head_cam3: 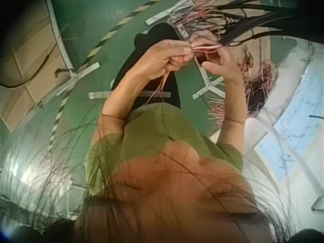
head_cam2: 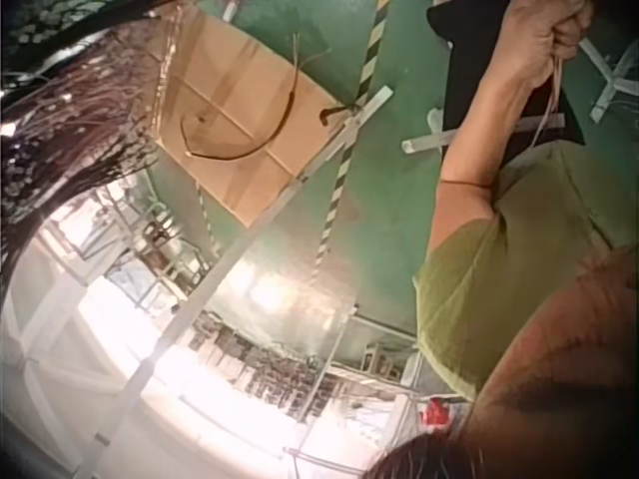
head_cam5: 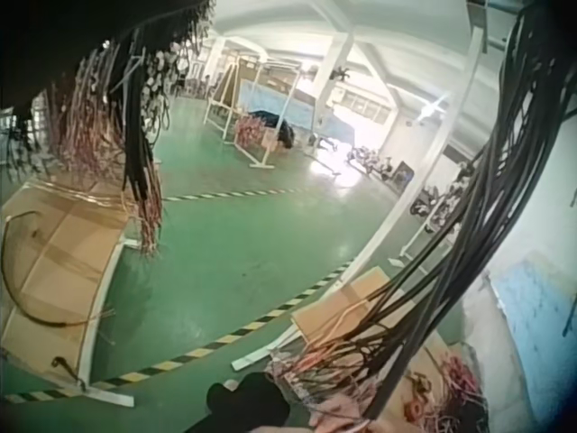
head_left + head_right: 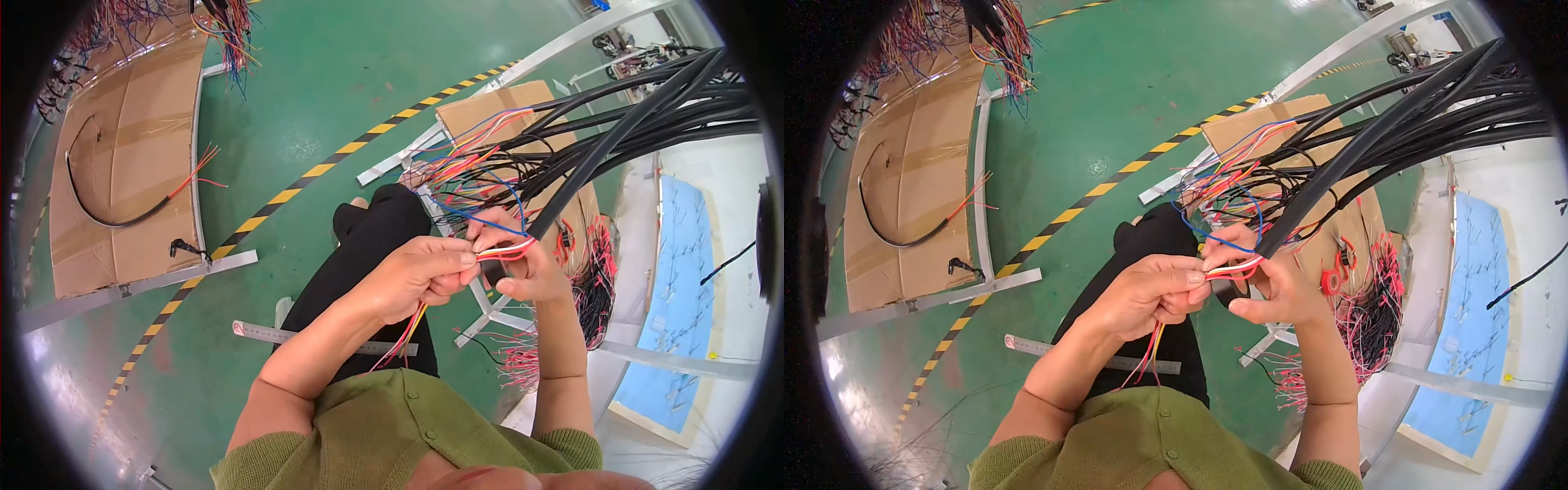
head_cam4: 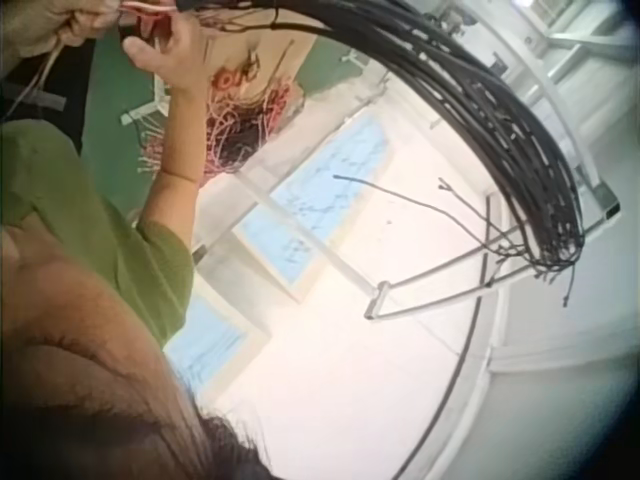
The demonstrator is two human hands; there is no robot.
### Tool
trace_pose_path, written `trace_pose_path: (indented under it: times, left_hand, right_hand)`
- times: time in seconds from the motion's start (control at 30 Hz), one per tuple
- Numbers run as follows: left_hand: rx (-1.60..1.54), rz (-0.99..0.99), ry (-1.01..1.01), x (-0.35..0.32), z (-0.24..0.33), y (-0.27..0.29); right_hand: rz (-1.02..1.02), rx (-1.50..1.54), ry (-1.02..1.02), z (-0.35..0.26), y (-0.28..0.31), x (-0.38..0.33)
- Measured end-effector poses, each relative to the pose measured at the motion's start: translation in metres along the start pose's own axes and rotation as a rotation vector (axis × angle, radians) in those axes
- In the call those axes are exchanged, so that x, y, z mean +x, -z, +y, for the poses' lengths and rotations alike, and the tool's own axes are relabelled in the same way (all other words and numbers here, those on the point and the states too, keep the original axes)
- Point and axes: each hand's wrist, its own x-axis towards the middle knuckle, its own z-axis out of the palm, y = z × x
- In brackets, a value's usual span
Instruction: Measure and organize bundles of colored wires for a wire harness assembly.
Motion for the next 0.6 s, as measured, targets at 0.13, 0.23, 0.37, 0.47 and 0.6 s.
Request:
trace_pose_path:
  times: [0.13, 0.23, 0.37, 0.47, 0.6]
  left_hand:
    - [0.227, 0.092, -0.166, -0.002, -0.01, 0.001]
    - [0.986, 0.342, -0.629, 0.003, -0.017, -0.005]
    - [1.371, 0.445, -1.157, 0.019, -0.033, 0.007]
    - [1.404, 0.537, -1.087, 0.008, -0.032, 0.012]
    - [0.528, 0.363, -0.428, 0.004, -0.015, -0.004]
  right_hand:
    - [0.083, 0.039, -0.015, 0.001, -0.012, -0.006]
    - [0.216, 0.077, -0.165, -0.018, -0.03, -0.023]
    - [0.392, 0.27, -0.159, -0.018, -0.05, -0.03]
    - [0.435, 0.62, -0.189, -0.032, -0.06, -0.019]
    - [0.398, 0.195, 0.003, 0.005, -0.049, -0.025]
